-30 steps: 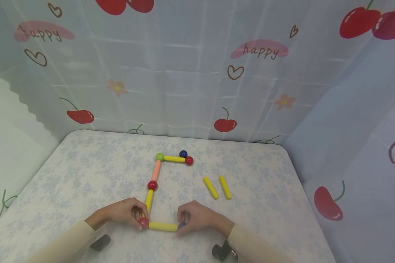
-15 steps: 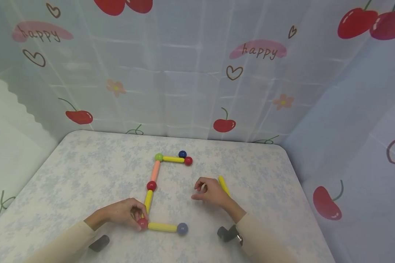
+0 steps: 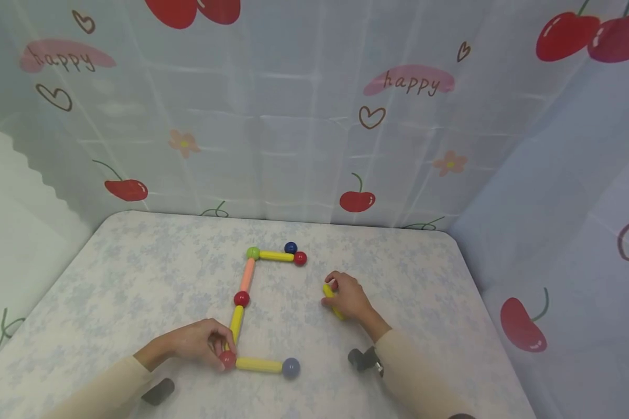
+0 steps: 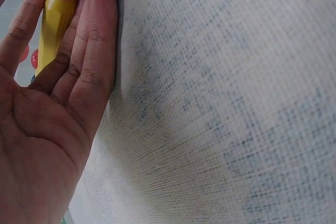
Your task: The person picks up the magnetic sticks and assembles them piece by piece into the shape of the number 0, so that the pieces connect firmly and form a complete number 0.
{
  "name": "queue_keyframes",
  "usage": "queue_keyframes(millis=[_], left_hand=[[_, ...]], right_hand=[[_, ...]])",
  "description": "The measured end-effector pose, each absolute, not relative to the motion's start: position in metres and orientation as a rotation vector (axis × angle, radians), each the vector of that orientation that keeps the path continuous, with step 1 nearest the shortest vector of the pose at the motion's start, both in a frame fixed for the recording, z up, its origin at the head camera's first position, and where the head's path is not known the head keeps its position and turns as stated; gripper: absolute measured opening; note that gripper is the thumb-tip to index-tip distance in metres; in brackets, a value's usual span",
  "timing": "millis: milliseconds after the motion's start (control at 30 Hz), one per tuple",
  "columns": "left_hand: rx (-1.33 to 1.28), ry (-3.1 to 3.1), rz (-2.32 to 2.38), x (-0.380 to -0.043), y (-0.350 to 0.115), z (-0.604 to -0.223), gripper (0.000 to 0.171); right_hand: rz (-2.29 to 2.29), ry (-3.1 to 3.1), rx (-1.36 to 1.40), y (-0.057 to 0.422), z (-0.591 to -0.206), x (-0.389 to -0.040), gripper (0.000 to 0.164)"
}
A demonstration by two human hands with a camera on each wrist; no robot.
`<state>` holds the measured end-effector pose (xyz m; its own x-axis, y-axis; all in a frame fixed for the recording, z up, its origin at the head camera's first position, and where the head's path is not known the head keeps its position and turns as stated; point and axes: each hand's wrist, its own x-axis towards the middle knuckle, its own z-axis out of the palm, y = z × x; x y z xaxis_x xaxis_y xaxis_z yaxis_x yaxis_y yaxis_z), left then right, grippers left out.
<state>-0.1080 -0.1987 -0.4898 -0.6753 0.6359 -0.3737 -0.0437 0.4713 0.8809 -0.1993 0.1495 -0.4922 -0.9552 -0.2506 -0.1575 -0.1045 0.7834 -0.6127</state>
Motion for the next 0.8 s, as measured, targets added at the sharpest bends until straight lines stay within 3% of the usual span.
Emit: queue_keyframes(millis=[267, 800], left_hand=[[0.491, 2.02, 1.236, -0.109, -0.199, -0.491, 0.02], [0.469, 2.01, 1.232, -0.108, -0.199, -0.491, 0.021]], right_hand=[[-0.821, 2.76, -0.279, 0.146, -0.493, -0.202, 0.041], [-1.347, 2.384, -0.204, 0.126, -0.502, -0.179, 0.035]])
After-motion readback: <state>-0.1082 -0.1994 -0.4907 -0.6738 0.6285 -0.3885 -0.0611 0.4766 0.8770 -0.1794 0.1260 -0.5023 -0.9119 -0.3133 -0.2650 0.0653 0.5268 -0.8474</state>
